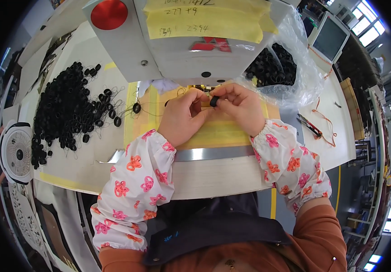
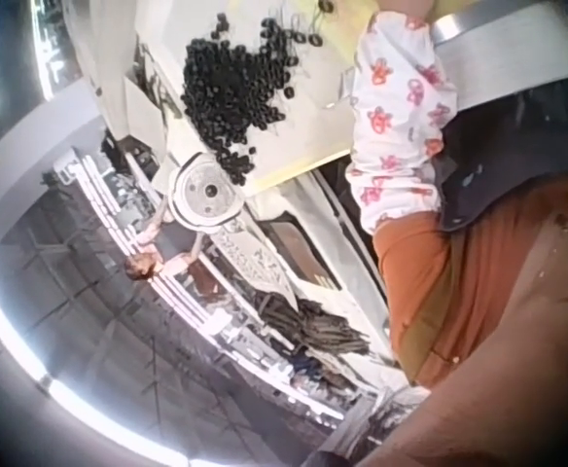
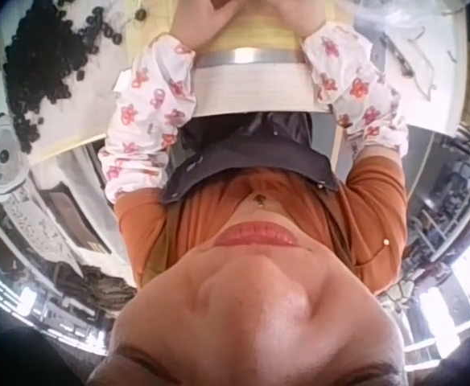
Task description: Manually assembling small black leather components at a workshop station.
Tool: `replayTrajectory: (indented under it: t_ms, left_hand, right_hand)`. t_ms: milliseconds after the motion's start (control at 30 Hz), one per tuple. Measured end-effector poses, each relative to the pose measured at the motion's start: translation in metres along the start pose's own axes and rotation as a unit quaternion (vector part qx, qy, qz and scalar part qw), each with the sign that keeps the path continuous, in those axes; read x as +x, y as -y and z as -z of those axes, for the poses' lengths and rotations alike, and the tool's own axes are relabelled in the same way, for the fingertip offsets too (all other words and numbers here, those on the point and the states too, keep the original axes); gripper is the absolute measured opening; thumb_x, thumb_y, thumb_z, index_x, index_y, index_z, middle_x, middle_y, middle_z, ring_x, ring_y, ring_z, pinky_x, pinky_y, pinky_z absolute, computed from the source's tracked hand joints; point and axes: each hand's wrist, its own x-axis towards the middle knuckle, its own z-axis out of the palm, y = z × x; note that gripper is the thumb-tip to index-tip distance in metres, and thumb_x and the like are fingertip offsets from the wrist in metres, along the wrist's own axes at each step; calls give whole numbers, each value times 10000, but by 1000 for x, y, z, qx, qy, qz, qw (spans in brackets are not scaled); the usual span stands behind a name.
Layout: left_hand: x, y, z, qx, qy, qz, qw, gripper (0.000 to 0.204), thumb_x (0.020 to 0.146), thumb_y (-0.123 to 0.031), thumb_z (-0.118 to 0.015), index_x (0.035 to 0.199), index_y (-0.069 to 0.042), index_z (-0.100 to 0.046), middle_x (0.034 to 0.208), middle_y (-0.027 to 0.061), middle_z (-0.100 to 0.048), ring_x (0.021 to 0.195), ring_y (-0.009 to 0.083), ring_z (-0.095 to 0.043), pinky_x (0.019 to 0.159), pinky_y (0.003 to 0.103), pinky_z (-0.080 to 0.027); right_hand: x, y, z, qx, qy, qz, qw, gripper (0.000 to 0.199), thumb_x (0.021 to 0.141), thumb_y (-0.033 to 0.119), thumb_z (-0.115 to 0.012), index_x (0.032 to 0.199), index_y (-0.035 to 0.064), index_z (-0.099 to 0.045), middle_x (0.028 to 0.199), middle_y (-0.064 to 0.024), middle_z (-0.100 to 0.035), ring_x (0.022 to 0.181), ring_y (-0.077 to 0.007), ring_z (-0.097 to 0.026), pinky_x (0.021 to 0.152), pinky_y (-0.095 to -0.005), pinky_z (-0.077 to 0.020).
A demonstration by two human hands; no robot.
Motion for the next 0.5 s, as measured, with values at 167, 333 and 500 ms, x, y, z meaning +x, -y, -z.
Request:
replayTrajectory:
  t_ms: [167,333,500]
  left_hand:
    - [-1,3,0,-1,-12,-12,1000,173,749,-38,-617,899,-1,-539,721,14,-554,628,57,-489,577,198,-418]
    - [2,5,3,-15,-35,-11,999,147,771,-76,-603,890,-6,-552,728,15,-568,632,57,-492,577,196,-414]
    - [5,5,2,88,31,-42,995,156,761,-171,-578,789,-20,-550,651,112,-571,570,237,-548,534,309,-424]
  right_hand:
    - [-5,2,-9,-116,-8,18,993,185,762,-59,-549,946,-41,-536,900,-67,-588,790,-125,-584,714,-228,-478]
    - [-8,5,-9,-258,-30,113,959,225,731,-32,-595,946,1,-541,833,-68,-604,715,-134,-599,638,-243,-483]
    - [-6,-5,-15,-435,1,371,820,317,638,-16,-599,934,41,-503,790,-103,-541,668,-256,-573,540,-317,-467]
